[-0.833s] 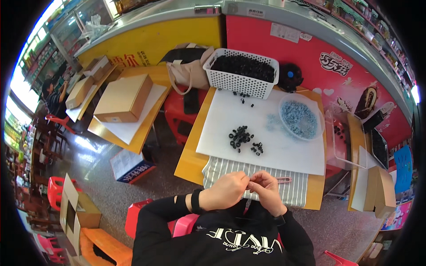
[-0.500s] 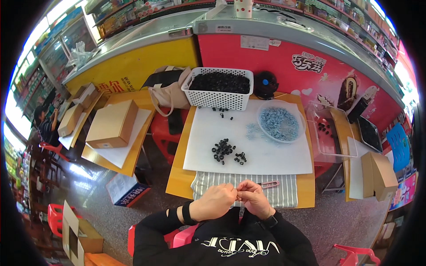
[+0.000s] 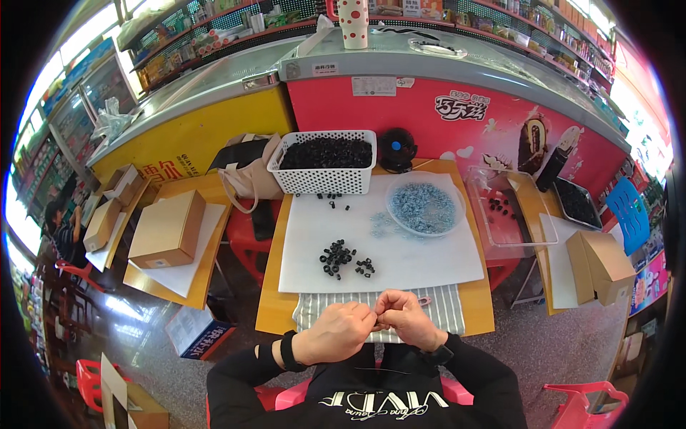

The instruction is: The person sits on the floor at a low table and repeatedly picks up small black plastic components from a white basket. They manipulate the parts with their hands, appearing to fit them together or inspect them, and place the assembled or sorted items back onto the table.

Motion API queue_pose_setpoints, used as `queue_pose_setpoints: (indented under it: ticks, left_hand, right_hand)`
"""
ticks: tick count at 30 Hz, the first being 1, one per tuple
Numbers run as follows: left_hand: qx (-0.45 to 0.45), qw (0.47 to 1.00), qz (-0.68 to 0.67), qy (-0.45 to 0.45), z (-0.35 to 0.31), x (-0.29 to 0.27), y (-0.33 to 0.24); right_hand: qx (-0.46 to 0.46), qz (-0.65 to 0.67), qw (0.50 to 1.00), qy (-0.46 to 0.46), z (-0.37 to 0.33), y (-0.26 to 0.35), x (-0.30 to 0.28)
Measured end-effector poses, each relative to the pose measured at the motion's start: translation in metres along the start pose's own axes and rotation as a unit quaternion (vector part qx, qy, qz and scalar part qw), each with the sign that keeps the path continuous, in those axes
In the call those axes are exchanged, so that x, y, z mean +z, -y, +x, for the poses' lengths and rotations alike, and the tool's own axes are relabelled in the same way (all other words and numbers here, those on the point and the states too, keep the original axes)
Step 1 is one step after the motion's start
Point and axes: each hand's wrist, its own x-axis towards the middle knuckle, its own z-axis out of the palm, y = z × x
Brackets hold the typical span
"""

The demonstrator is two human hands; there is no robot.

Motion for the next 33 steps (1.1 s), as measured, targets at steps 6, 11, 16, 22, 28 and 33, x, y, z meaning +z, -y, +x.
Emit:
queue_pose_setpoints:
  ticks: [6, 11, 16, 22, 28, 33]
  left_hand:
    - [-0.013, 0.999, -0.021, -0.036, 0.016, -0.009, 0.017]
    - [-0.071, 0.992, -0.072, -0.07, 0.035, -0.012, 0.034]
    - [-0.131, 0.979, -0.121, -0.1, 0.018, -0.008, 0.074]
    - [-0.132, 0.974, -0.167, -0.082, 0.016, 0.008, 0.094]
    - [-0.149, 0.967, -0.182, -0.099, -0.013, 0.018, 0.101]
    - [-0.134, 0.971, -0.175, -0.091, -0.023, 0.011, 0.09]
  right_hand:
    - [0.055, -0.059, 0.997, -0.009, 0.004, 0.043, 0.021]
    - [0.115, 0.055, 0.99, -0.054, 0.012, 0.052, 0.002]
    - [0.001, -0.229, 0.957, -0.181, 0.072, 0.16, -0.022]
    - [-0.286, -0.252, 0.848, -0.37, 0.202, 0.418, -0.058]
    - [-0.194, -0.327, 0.873, -0.304, 0.191, 0.338, -0.066]
    - [-0.069, -0.38, 0.885, -0.259, 0.129, 0.252, -0.064]
